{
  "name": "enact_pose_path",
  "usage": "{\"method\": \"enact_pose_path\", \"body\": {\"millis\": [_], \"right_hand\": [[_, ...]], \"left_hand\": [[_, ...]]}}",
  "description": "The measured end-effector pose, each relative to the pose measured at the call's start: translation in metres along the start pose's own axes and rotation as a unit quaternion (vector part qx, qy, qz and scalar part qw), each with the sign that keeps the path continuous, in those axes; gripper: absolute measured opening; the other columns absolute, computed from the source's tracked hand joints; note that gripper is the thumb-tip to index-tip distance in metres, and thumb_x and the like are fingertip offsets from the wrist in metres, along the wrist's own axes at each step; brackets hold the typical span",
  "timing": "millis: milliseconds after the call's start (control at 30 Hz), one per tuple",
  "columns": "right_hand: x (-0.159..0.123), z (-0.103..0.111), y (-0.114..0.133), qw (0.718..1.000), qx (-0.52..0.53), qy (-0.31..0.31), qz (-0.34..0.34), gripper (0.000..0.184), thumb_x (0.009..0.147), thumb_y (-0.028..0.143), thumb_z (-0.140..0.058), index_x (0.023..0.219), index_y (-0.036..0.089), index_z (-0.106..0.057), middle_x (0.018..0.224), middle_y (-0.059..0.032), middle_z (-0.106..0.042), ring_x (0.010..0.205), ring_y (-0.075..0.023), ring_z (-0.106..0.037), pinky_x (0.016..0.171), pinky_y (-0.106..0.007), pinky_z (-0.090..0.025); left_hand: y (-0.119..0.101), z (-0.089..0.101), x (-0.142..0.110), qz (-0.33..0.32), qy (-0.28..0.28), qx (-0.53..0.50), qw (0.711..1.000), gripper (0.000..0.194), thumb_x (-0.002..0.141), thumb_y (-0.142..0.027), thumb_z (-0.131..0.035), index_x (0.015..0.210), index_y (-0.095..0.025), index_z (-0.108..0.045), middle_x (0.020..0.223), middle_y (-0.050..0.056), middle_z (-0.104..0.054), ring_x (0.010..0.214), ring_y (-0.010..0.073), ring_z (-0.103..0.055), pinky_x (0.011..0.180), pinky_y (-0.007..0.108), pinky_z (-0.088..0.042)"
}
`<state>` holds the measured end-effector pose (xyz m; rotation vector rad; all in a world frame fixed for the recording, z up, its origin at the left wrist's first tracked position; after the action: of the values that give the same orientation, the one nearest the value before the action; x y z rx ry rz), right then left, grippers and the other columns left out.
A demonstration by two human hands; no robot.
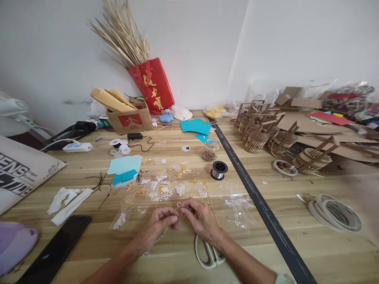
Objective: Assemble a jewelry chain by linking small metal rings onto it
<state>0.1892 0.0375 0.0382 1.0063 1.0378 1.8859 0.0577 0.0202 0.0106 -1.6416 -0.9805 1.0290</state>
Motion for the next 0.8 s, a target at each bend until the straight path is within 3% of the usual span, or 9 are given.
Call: {"method": "enact_pose_path", "body": {"millis": [367,500,667,800], "right_hand": [[0.001,-0.01,0.01,0.997,-0.009,0.064,0.032,0.024,0.096,0.034,-0.049,0.084,0.019,-0.063,0.078,-0.0035,-0.061,0.072,-0.0156,-0.057,0.065,-0.025,-0.043],[0.001,-0.013,0.007,0.997,0.016,0.07,0.013,0.026,0.095,0.037,-0.051,0.084,0.019,-0.064,0.077,-0.0034,-0.06,0.07,-0.0151,-0.055,0.063,-0.025,-0.041],[-0.001,-0.015,-0.007,0.981,0.167,0.041,-0.087,0.029,0.091,0.045,-0.057,0.099,0.018,-0.061,0.078,-0.0017,-0.06,0.058,-0.0104,-0.051,0.052,-0.021,-0.04],[-0.002,-0.029,-0.01,0.947,0.282,0.089,-0.124,0.035,0.087,0.044,-0.064,0.111,0.019,-0.056,0.092,-0.0048,-0.063,0.058,-0.0093,-0.057,0.046,-0.018,-0.044]], "left_hand": [[0.004,0.005,0.001,0.005,-0.02,0.017,1.0,0.029,0.067,-0.042,-0.075,0.064,-0.015,-0.065,0.056,-0.001,-0.061,0.058,0.0123,-0.055,0.063,0.024,-0.044],[0.005,0.005,0.0,-0.004,-0.018,0.029,0.999,0.029,0.066,-0.042,-0.076,0.064,-0.015,-0.067,0.058,0.0,-0.061,0.059,0.0128,-0.054,0.063,0.024,-0.042],[-0.007,0.013,-0.002,-0.112,-0.059,0.065,0.99,0.029,0.07,-0.045,-0.075,0.066,-0.016,-0.071,0.087,0.007,-0.066,0.087,0.0216,-0.06,0.08,0.031,-0.046],[-0.01,0.015,-0.004,-0.16,-0.07,0.088,0.981,0.029,0.074,-0.047,-0.073,0.068,-0.019,-0.074,0.106,0.009,-0.063,0.107,0.0273,-0.056,0.095,0.038,-0.042]]}}
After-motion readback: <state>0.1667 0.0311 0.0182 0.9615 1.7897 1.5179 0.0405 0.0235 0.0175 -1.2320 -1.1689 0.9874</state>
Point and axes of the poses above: each hand's wrist, its own x-axis towards the middle knuckle, its own z-axis out of the back of the hand, y = z × x, the point moved 7 cm from there along x, towards the middle knuckle
